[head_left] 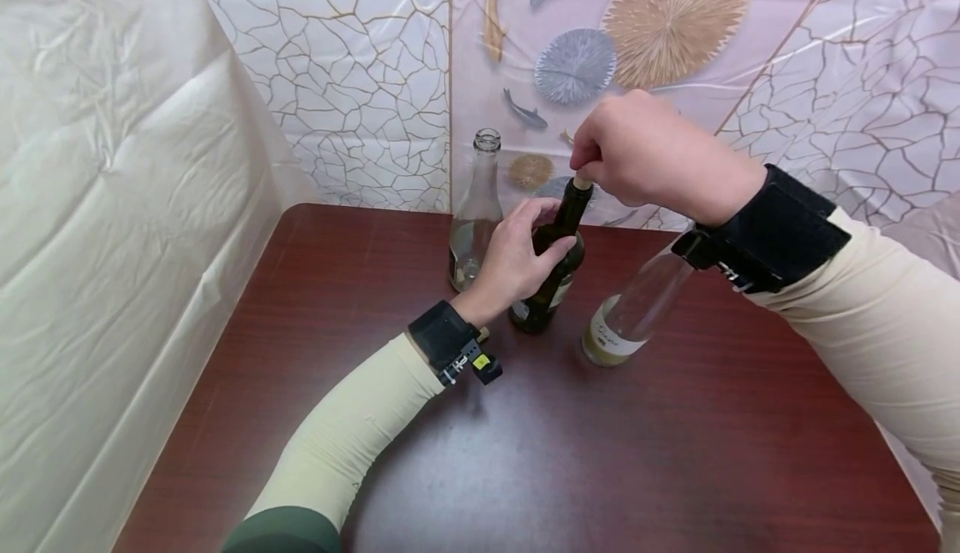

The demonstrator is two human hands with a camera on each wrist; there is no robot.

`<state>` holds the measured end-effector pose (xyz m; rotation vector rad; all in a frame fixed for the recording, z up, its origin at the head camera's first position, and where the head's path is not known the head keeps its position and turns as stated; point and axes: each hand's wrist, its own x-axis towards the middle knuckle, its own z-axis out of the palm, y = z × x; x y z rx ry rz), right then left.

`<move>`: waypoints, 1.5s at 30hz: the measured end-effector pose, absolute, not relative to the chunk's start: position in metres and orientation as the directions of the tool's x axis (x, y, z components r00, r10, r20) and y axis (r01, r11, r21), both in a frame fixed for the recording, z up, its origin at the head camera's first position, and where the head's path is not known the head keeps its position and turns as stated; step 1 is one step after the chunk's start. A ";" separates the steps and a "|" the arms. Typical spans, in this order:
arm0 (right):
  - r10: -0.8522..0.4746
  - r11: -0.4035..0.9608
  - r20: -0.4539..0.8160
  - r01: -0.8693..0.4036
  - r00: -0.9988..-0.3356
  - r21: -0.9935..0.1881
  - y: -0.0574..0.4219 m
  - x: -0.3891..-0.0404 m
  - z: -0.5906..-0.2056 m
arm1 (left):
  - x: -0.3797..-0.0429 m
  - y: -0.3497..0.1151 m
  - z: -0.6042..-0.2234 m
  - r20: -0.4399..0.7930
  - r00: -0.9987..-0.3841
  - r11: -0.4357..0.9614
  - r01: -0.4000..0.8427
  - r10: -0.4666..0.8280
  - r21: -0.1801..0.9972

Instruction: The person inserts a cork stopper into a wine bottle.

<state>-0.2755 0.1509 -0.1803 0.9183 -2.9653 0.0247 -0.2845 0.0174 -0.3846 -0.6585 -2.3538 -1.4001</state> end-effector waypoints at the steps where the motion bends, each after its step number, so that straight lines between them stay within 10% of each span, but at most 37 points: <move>1: -0.568 0.822 0.049 -0.569 -0.821 0.000 0.151 -0.275 -0.181 | -0.285 0.017 -0.385 0.494 -0.841 0.412 0.540 0.222 0.734; 26: -0.594 0.799 0.161 -0.601 -0.788 0.005 0.158 -0.265 -0.191 | -0.282 0.018 -0.383 0.498 -0.836 0.407 0.548 0.231 0.731; 45: -0.431 0.637 0.736 -0.754 -0.522 -0.161 0.177 -0.211 -0.276 | -0.244 -0.049 -0.410 0.501 -0.852 0.344 0.521 0.152 0.781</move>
